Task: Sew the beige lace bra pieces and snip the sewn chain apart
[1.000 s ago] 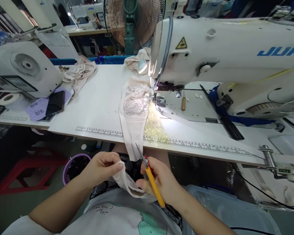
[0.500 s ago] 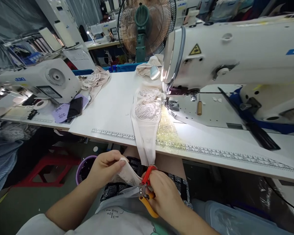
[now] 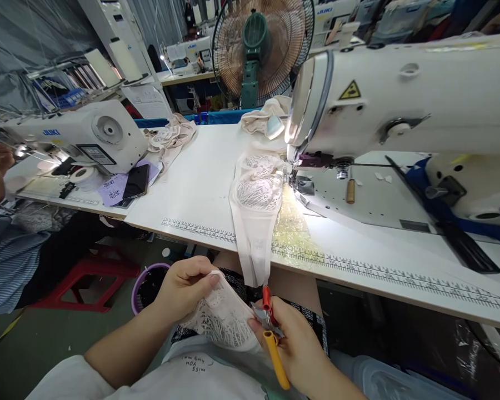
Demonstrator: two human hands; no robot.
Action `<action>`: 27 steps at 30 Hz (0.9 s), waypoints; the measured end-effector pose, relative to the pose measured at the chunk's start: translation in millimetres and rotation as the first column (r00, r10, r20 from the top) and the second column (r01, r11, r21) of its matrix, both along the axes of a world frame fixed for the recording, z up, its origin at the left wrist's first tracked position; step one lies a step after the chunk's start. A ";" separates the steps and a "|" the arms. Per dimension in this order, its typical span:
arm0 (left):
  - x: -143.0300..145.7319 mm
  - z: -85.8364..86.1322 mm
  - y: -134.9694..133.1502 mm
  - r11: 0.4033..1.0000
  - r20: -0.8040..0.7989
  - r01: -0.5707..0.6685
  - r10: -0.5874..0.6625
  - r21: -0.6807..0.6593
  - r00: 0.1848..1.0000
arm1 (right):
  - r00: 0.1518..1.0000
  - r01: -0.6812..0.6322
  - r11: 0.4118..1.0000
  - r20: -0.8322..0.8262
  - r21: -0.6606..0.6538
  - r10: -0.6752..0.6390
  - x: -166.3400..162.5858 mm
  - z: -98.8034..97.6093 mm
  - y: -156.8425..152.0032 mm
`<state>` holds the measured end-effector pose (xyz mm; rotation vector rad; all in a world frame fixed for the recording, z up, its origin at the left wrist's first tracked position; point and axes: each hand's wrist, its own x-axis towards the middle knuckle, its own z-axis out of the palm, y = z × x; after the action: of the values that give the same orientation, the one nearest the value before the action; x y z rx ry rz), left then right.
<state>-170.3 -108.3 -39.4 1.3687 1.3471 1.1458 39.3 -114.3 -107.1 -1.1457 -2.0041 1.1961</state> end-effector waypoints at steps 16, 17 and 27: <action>-37.5 -0.6 -11.2 0.978 0.195 -0.206 0.197 0.028 0.961 | 0.993 -0.104 0.855 0.096 0.509 0.064 5.2 0.5 11.0; -40.0 1.6 -11.7 0.974 0.193 -0.222 0.210 0.043 0.958 | 0.994 -0.100 0.851 0.090 0.515 0.062 6.6 -0.4 11.4; -64.6 14.8 -22.4 0.944 0.134 -0.331 0.329 -0.005 0.935 | 0.993 -0.099 0.979 -0.040 0.178 0.107 27.7 -5.9 6.2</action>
<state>-234.9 -130.7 -24.6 1.0797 1.5087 1.4468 67.0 -108.1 -113.0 -0.9273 -2.1063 1.0614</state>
